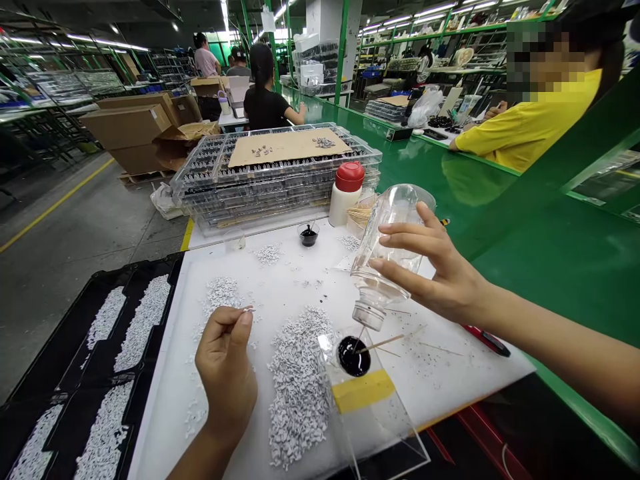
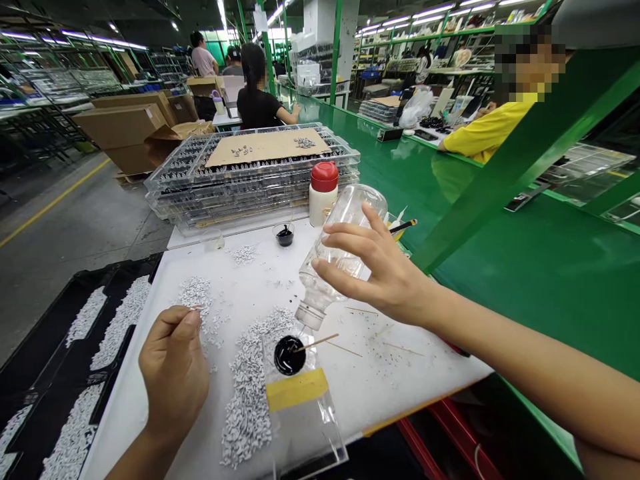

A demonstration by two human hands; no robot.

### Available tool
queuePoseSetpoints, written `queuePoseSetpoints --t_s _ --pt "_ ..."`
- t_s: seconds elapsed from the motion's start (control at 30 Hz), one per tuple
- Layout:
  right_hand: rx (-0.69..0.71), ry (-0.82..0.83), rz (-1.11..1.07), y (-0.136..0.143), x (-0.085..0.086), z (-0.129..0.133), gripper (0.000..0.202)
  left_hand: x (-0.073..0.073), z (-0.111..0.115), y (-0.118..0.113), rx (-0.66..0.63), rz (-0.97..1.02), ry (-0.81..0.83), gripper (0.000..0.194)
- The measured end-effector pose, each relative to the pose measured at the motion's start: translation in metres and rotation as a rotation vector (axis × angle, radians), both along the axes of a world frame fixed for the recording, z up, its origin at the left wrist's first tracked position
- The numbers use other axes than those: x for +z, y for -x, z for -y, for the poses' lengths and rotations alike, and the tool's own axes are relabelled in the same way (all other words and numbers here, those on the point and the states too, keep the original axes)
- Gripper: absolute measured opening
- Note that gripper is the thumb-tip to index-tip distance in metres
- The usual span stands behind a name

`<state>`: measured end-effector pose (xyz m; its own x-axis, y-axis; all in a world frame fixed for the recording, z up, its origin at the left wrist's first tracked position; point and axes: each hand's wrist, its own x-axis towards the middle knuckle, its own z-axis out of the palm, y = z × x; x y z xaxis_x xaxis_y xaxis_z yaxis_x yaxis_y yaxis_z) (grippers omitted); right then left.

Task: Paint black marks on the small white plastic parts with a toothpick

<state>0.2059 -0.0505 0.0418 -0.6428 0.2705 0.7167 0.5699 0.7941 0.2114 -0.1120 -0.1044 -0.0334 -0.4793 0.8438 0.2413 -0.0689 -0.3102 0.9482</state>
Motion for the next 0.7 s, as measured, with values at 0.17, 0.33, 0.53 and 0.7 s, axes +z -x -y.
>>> queuePoseSetpoints --t_s 0.17,0.33,0.53,0.7 --pt "0.005 0.022 -0.024 0.002 0.0 -0.001 0.054 -0.001 0.0 0.001 0.0 0.0 -0.003 0.019" --pt "-0.01 0.085 -0.057 0.003 -0.003 -0.003 0.068 0.0 0.001 0.0 0.001 0.002 0.006 0.019" --pt "0.014 0.169 -0.043 0.0 -0.007 -0.009 0.075 0.003 0.001 -0.001 0.0 0.007 0.011 0.019" --pt "0.045 0.238 -0.083 0.0 -0.009 -0.019 0.069 0.005 0.001 0.0 -0.007 0.017 0.004 0.019"
